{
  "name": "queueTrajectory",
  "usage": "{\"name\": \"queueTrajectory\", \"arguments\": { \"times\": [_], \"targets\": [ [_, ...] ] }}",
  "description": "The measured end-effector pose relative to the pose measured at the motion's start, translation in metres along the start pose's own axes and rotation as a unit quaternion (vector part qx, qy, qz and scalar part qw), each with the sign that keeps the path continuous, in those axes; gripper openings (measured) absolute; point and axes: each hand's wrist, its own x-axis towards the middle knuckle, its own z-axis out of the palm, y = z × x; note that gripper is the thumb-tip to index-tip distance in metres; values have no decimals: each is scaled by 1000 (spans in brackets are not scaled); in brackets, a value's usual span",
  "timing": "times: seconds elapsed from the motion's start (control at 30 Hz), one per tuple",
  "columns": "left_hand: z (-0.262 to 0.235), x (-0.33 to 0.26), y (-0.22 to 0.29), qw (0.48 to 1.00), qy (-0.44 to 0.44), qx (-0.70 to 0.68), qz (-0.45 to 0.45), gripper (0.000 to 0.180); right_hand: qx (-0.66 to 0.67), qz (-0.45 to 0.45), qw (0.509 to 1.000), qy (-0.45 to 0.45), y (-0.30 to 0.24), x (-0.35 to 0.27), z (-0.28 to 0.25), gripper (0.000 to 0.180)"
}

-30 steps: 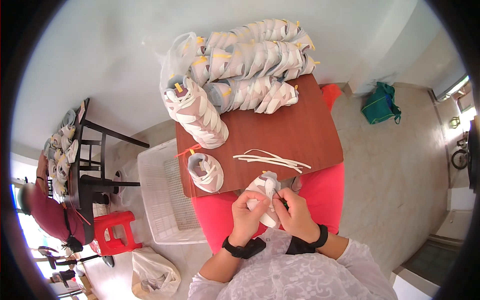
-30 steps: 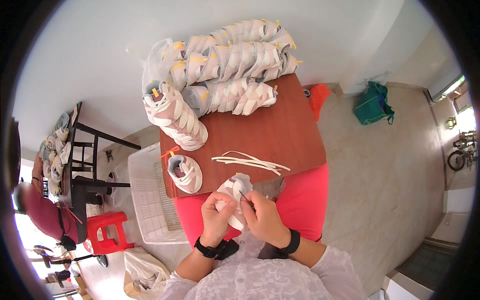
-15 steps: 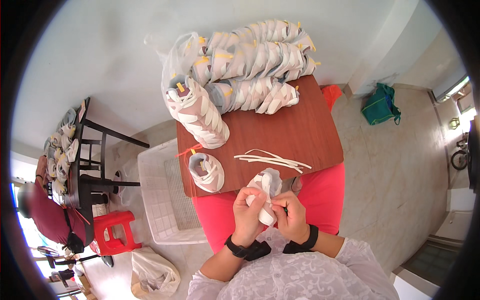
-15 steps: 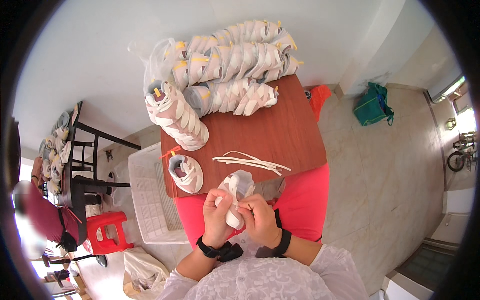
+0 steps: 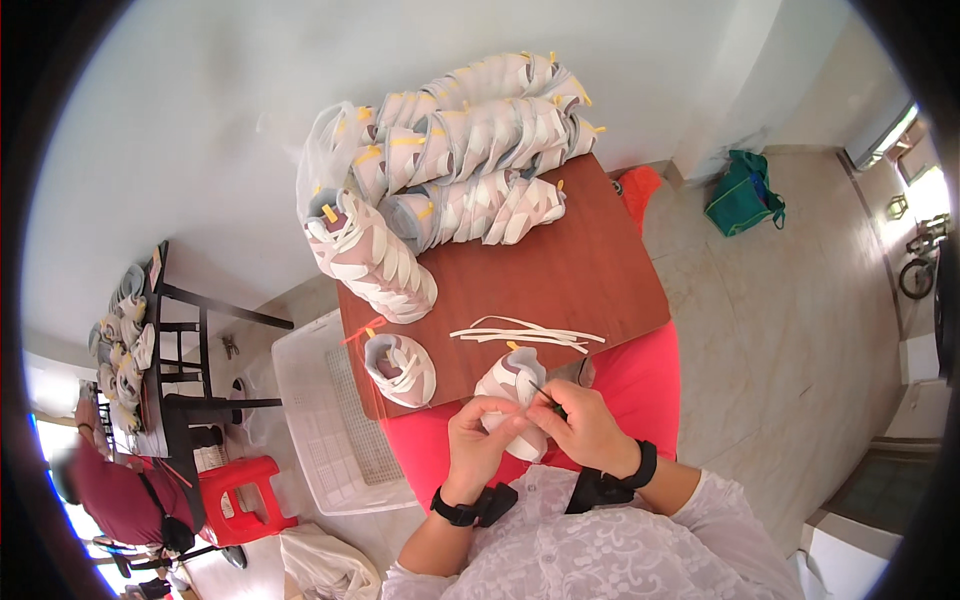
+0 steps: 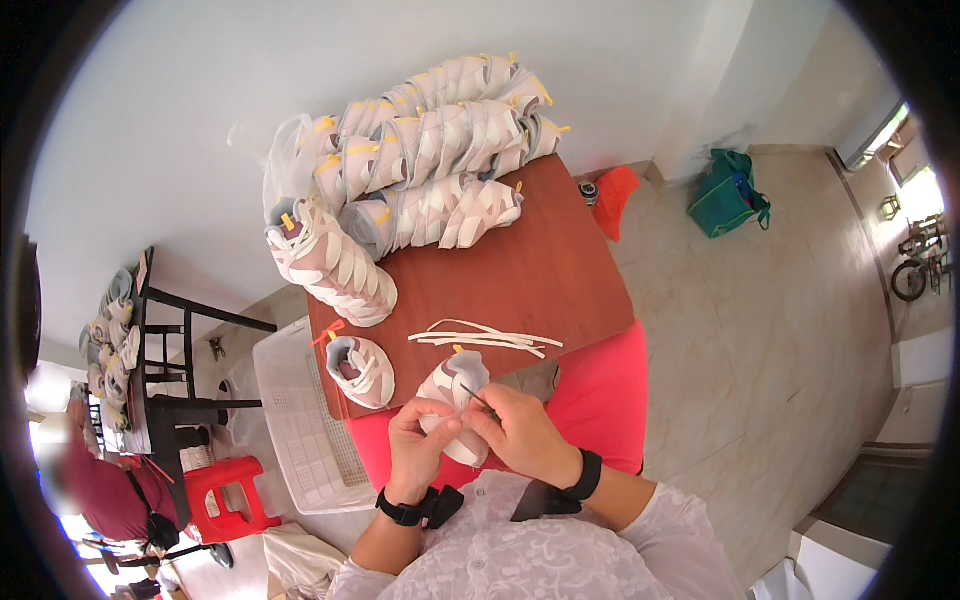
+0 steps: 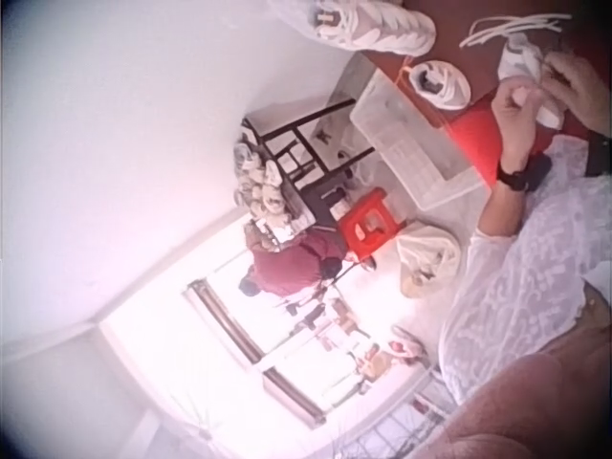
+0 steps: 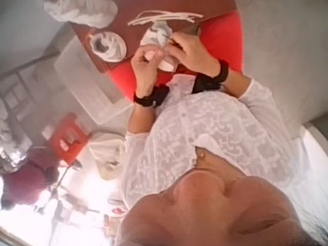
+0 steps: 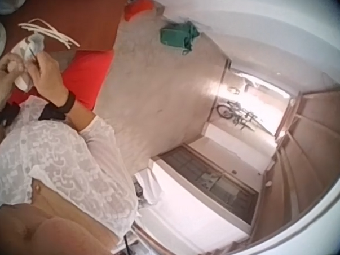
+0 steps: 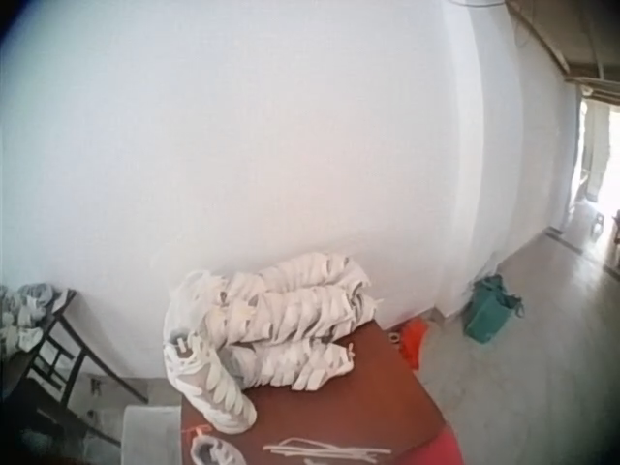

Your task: Lacing and preparing shoe uppers for final manufacturing.

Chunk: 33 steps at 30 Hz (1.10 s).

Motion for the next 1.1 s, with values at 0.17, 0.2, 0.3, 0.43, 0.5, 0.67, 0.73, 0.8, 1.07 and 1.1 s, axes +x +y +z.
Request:
{"name": "queueTrajectory", "arguments": {
  "times": [0.17, 0.2, 0.3, 0.43, 0.5, 0.67, 0.73, 0.8, 1.07, 1.1],
  "targets": [
    [3, 0, 9, 1000, -9, 12, -22, 16, 2, -5, 1000, 14, 1, -4, -1, 15],
    [3, 0, 10, 1000, -11, 0, -22, 14, 21, 1, 1000, 1, 1, -4, -3, 15],
    [-3, 2, 6, 999, -28, -18, -27, 18, 54, 8, 998, -43, 1, -4, -9, 15],
    [15, 7, 23, 998, -25, -42, -33, 40, 52, 24, 998, -6, 3, -7, -8, 14],
    [10, 6, 15, 998, -55, 8, -24, 44, 106, 84, 991, -12, 5, -9, -9, 14],
    [15, 6, 21, 992, -80, 94, 12, 44, 142, 106, 984, -15, 2, -10, -13, 14],
    [16, 10, 30, 991, -116, 58, -14, 43, 151, 102, 983, -3, 2, -10, -13, 14],
    [23, 6, 25, 992, -94, 86, -3, 42, 178, 155, 971, 28, 0, -9, -14, 19],
    [17, 6, 27, 995, -80, 20, -57, 40, 164, 128, 978, -23, -3, -2, -30, 17],
    [18, 6, 28, 995, -80, 14, -65, 42, 163, 129, 978, -24, -3, -2, -29, 17]
  ]
}}
